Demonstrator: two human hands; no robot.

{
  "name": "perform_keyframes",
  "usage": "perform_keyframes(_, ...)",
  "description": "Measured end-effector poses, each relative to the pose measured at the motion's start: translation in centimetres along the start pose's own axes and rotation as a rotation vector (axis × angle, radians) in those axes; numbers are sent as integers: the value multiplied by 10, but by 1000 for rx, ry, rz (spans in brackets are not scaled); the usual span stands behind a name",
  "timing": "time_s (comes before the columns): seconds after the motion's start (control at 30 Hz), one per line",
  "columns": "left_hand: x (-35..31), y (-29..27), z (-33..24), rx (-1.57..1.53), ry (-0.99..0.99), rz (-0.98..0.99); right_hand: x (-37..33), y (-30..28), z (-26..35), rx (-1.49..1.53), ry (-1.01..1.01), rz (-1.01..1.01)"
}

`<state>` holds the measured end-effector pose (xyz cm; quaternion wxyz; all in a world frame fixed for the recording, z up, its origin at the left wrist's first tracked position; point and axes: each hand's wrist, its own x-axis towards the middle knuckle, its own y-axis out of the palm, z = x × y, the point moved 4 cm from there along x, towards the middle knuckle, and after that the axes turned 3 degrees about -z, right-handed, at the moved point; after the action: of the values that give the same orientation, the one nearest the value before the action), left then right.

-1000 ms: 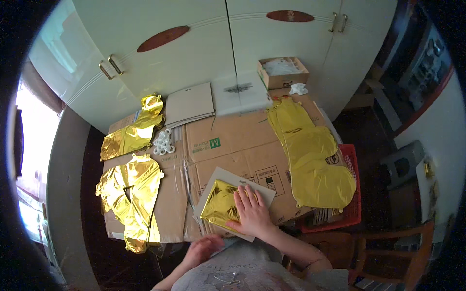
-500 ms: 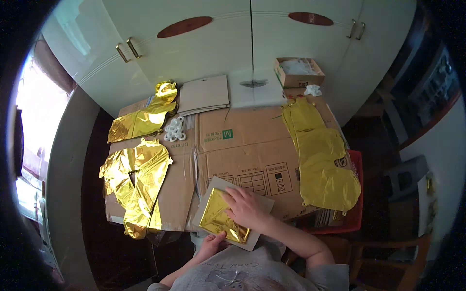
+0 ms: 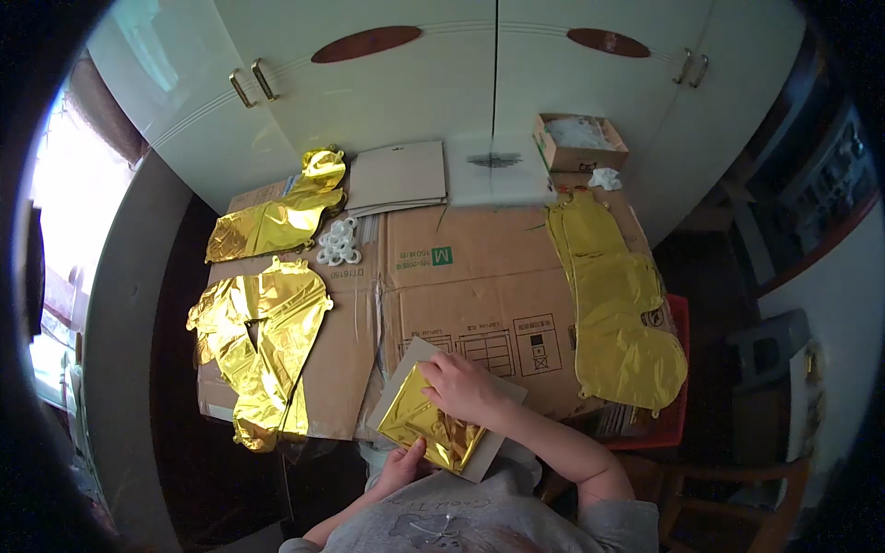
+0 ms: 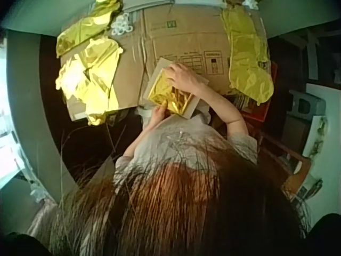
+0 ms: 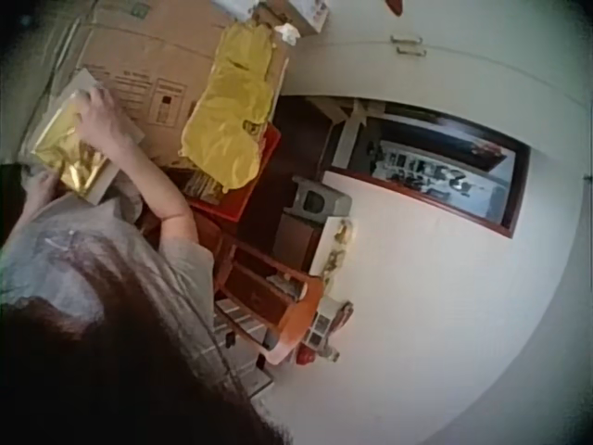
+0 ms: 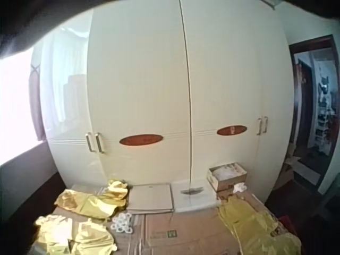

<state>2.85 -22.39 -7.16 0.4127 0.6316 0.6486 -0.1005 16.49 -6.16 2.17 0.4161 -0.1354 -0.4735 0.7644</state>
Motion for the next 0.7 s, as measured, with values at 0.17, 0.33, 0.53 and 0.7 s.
perform_keyframes(0.17, -5, 2, -6, 65, 36, 21, 14, -1, -5, 97, 96, 94)
perform_keyframes(0.33, -6, -1, -5, 154, 64, 18, 32, -2, -22, 309, 201, 326)
perform_keyframes(0.53, -4, 2, -8, 37, 11, -21, 28, -7, -19, 174, 180, 385)
perform_keyframes(0.7, -11, 5, -14, 105, 56, 11, 48, -32, -41, 120, 292, 413)
